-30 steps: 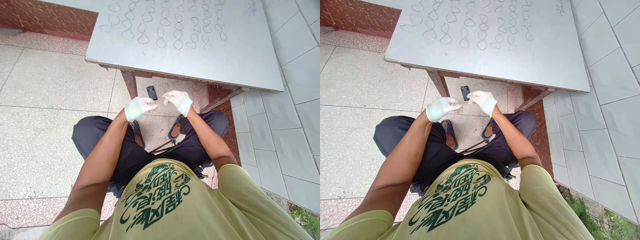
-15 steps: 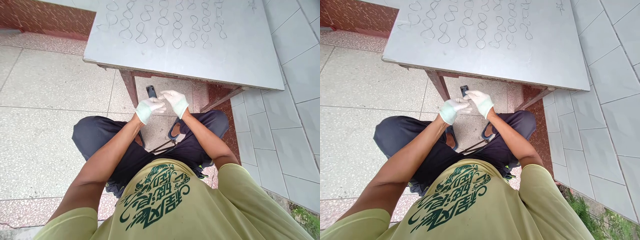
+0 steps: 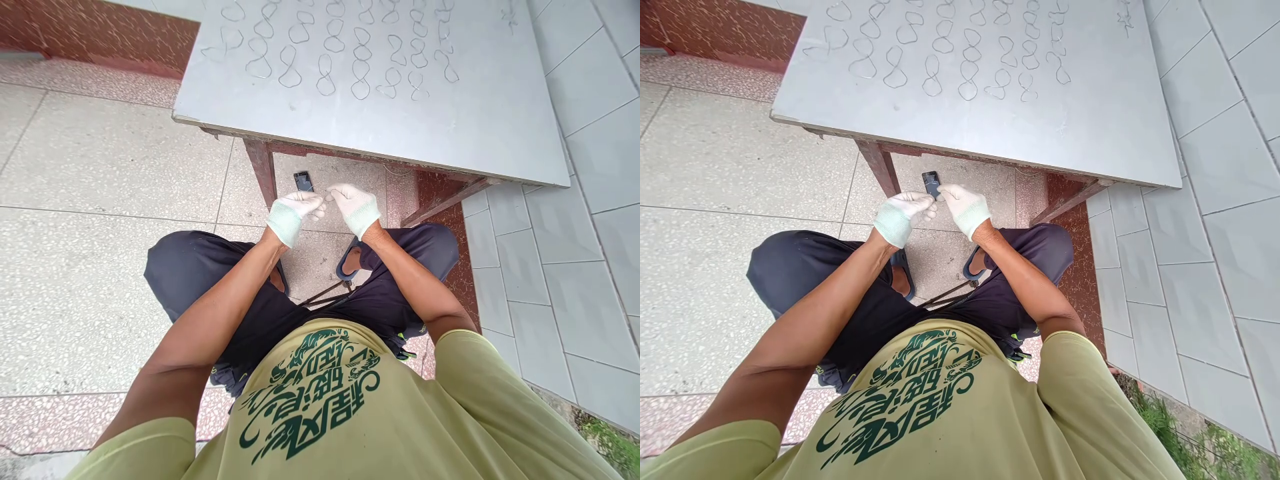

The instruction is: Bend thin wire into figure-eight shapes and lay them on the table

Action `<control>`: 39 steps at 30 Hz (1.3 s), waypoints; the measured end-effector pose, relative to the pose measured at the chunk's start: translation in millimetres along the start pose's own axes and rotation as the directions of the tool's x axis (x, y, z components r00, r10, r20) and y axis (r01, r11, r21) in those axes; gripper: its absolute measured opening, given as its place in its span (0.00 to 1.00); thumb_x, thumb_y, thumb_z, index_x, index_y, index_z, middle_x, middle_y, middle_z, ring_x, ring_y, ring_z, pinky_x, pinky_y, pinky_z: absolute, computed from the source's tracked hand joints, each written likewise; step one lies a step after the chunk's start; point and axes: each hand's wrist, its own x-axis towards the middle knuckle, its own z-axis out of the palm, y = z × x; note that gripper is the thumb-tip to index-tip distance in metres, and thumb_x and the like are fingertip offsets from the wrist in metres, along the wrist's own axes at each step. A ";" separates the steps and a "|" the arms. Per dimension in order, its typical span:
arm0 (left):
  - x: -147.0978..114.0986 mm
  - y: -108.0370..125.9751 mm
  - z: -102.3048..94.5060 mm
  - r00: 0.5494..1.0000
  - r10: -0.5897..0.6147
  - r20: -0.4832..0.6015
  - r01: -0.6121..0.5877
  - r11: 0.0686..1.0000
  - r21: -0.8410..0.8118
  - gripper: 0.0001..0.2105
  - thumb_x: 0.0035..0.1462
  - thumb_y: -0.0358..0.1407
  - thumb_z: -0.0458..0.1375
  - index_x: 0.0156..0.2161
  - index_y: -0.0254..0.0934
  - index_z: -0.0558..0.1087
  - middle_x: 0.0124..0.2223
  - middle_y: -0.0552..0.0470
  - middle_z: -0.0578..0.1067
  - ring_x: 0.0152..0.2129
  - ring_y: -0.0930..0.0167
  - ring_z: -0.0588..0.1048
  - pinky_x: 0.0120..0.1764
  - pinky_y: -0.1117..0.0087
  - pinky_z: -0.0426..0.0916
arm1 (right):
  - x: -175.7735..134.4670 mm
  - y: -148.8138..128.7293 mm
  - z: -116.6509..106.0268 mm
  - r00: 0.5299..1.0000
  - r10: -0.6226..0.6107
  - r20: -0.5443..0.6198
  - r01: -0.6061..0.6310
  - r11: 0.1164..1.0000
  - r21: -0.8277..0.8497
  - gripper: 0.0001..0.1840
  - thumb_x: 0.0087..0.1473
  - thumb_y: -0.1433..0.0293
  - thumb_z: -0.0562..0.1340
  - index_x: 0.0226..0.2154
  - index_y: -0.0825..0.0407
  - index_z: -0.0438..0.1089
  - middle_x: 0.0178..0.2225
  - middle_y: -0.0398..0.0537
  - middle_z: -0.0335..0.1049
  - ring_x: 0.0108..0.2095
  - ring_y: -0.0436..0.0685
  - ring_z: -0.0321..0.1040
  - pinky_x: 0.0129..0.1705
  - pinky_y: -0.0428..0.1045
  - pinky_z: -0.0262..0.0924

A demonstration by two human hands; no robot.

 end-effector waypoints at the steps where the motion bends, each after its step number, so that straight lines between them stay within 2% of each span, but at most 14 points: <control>1: 0.5 0.3 -0.6 1.000 0.000 0.000 0.000 1.000 -0.004 0.16 0.48 0.36 0.82 0.34 0.31 0.81 0.32 0.46 0.85 0.25 0.74 0.80 0.31 0.72 0.72 | 0.1 -1.5 -1.7 1.000 -0.018 -0.014 0.017 0.999 -0.049 0.15 0.74 0.71 0.62 0.49 0.46 0.86 0.48 0.46 0.88 0.56 0.60 0.82 0.69 0.57 0.69; 3: 0.6 1.0 -2.2 1.000 0.007 0.013 -0.007 1.000 0.002 0.17 0.46 0.37 0.83 0.33 0.31 0.81 0.31 0.46 0.85 0.24 0.74 0.80 0.31 0.71 0.73 | 2.0 -3.5 -5.8 0.993 -0.109 -0.041 0.103 0.986 -0.135 0.17 0.70 0.73 0.65 0.57 0.48 0.84 0.54 0.50 0.86 0.59 0.63 0.80 0.70 0.60 0.68; 4: 0.3 1.3 -3.1 1.000 0.009 0.027 -0.009 1.000 0.014 0.18 0.44 0.38 0.83 0.33 0.31 0.81 0.31 0.46 0.85 0.24 0.73 0.79 0.31 0.71 0.73 | 3.7 -3.5 -7.8 0.984 -0.175 -0.036 0.167 0.971 -0.172 0.22 0.68 0.74 0.67 0.61 0.48 0.83 0.58 0.51 0.85 0.62 0.65 0.78 0.71 0.62 0.67; 6: -1.0 2.3 -5.0 0.998 0.009 0.065 -0.013 0.999 0.052 0.19 0.42 0.40 0.84 0.32 0.32 0.82 0.30 0.46 0.84 0.23 0.73 0.78 0.31 0.71 0.73 | 7.7 -1.1 -10.9 0.952 -0.303 0.029 0.301 0.925 -0.233 0.29 0.64 0.75 0.69 0.66 0.48 0.79 0.63 0.52 0.82 0.66 0.68 0.74 0.74 0.64 0.65; 9: -3.4 3.7 -6.7 0.994 0.008 0.112 -0.020 0.994 0.105 0.21 0.41 0.43 0.85 0.33 0.32 0.83 0.31 0.45 0.85 0.25 0.71 0.79 0.32 0.69 0.74 | 11.5 6.4 -11.7 0.904 -0.398 0.157 0.428 0.856 -0.290 0.23 0.69 0.76 0.64 0.61 0.46 0.84 0.56 0.51 0.85 0.62 0.68 0.76 0.70 0.65 0.67; 11: -3.6 3.8 -7.1 0.992 0.003 0.123 -0.018 0.993 0.118 0.21 0.41 0.42 0.85 0.34 0.32 0.84 0.33 0.45 0.86 0.26 0.70 0.80 0.34 0.68 0.75 | 11.2 10.9 -10.2 0.886 -0.421 0.193 0.462 0.830 -0.312 0.22 0.74 0.75 0.59 0.55 0.46 0.87 0.50 0.51 0.86 0.57 0.67 0.78 0.66 0.62 0.68; 15: 1.7 1.2 -7.5 0.996 0.015 0.092 -0.023 0.997 0.079 0.22 0.37 0.40 0.85 0.34 0.32 0.83 0.31 0.47 0.85 0.25 0.71 0.79 0.33 0.68 0.74 | 7.2 13.4 -5.4 0.906 -0.380 0.188 0.424 0.824 -0.376 0.21 0.77 0.74 0.57 0.51 0.48 0.87 0.45 0.52 0.85 0.52 0.65 0.77 0.60 0.58 0.68; 20: 7.9 -1.2 -9.4 0.990 0.077 0.117 -0.086 0.994 0.072 0.23 0.34 0.44 0.85 0.30 0.33 0.82 0.29 0.48 0.83 0.24 0.73 0.76 0.33 0.69 0.71 | 3.7 10.2 1.9 0.925 -0.316 0.210 0.377 0.830 -0.411 0.19 0.77 0.72 0.58 0.45 0.48 0.87 0.40 0.52 0.83 0.48 0.64 0.75 0.53 0.56 0.66; 24: 7.4 0.2 -10.7 0.988 0.098 0.116 -0.113 0.986 0.125 0.23 0.36 0.46 0.85 0.31 0.33 0.82 0.29 0.48 0.83 0.25 0.73 0.75 0.35 0.68 0.71 | 1.8 10.3 4.0 0.930 -0.322 0.177 0.366 0.846 -0.387 0.20 0.77 0.72 0.57 0.47 0.47 0.87 0.41 0.51 0.82 0.49 0.64 0.75 0.54 0.55 0.66; 31: 3.6 4.0 -9.7 0.990 0.118 0.074 -0.132 0.961 0.242 0.20 0.48 0.48 0.81 0.32 0.34 0.83 0.31 0.45 0.84 0.28 0.69 0.78 0.37 0.65 0.74 | -2.6 10.4 1.0 0.908 -0.389 0.154 0.417 0.817 -0.397 0.21 0.77 0.73 0.57 0.48 0.46 0.88 0.41 0.52 0.83 0.48 0.64 0.75 0.55 0.56 0.67; 39: 2.0 5.2 -10.8 0.986 0.135 0.095 -0.147 0.979 0.139 0.16 0.45 0.45 0.78 0.32 0.34 0.83 0.30 0.47 0.84 0.27 0.70 0.79 0.40 0.65 0.77 | -4.6 3.0 -1.7 0.917 -0.341 0.209 0.398 0.829 -0.392 0.21 0.78 0.72 0.57 0.52 0.48 0.88 0.43 0.53 0.85 0.49 0.64 0.76 0.57 0.56 0.66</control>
